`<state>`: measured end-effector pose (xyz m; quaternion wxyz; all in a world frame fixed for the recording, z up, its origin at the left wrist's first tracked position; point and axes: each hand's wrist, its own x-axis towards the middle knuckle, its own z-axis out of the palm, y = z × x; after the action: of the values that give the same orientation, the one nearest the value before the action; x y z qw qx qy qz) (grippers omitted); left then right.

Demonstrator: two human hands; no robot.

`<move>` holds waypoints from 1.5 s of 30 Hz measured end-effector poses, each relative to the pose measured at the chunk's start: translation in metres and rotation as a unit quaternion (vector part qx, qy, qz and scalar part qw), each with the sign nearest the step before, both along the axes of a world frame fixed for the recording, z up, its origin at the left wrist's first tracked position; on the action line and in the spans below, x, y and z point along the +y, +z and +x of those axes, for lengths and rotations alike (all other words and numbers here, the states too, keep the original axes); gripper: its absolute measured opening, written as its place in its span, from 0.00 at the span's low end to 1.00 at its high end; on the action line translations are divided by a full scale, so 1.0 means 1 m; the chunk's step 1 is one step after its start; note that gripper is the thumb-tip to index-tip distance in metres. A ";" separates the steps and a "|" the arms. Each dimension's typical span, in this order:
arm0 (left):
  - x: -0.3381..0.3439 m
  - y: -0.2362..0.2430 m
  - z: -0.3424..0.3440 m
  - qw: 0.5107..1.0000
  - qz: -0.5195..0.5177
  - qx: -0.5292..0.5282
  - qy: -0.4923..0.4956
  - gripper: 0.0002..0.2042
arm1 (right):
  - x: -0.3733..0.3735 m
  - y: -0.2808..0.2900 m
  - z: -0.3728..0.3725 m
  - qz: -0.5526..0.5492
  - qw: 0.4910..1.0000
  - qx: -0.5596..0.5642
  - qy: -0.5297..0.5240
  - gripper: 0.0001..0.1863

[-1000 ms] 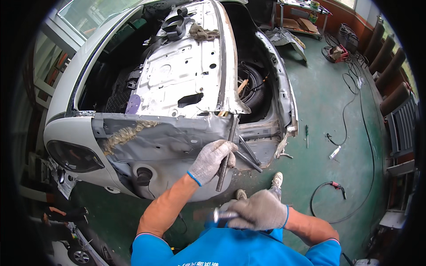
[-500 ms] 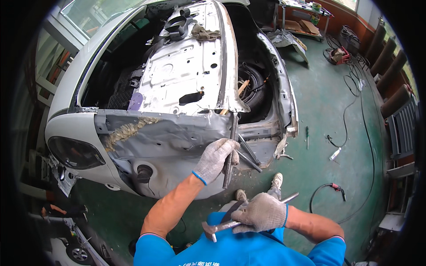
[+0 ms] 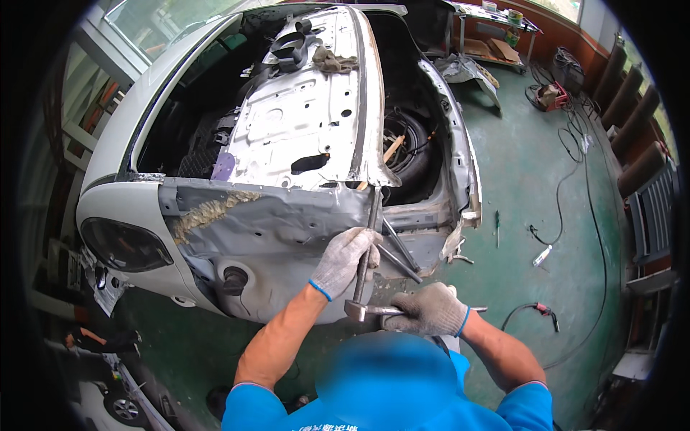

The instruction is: The person uses a metal rod and a hammer to straighten the dented rear panel of a white car. They repeatedly position the rod against the metal and strike it with the hammer to push out the dent.

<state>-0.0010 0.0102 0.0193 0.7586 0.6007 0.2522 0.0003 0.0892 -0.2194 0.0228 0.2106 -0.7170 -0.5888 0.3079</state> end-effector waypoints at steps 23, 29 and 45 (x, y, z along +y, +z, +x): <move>-0.067 0.049 -0.005 0.968 0.017 0.197 0.158 0.12 | -0.093 -0.021 0.142 0.068 0.772 0.560 -0.292 0.33; -0.084 0.046 0.014 0.938 0.121 0.251 0.206 0.16 | -0.068 -0.030 0.172 0.081 0.869 0.436 -0.220 0.31; -0.067 0.015 -0.003 0.941 0.161 0.223 0.197 0.20 | 0.046 -0.027 0.175 0.105 0.982 -0.021 -0.155 0.18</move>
<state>-0.0035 -0.0563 0.0347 0.5608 0.6381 0.5246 0.0569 0.2638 -0.1730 -0.0045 0.3176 -0.7796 -0.5041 0.1933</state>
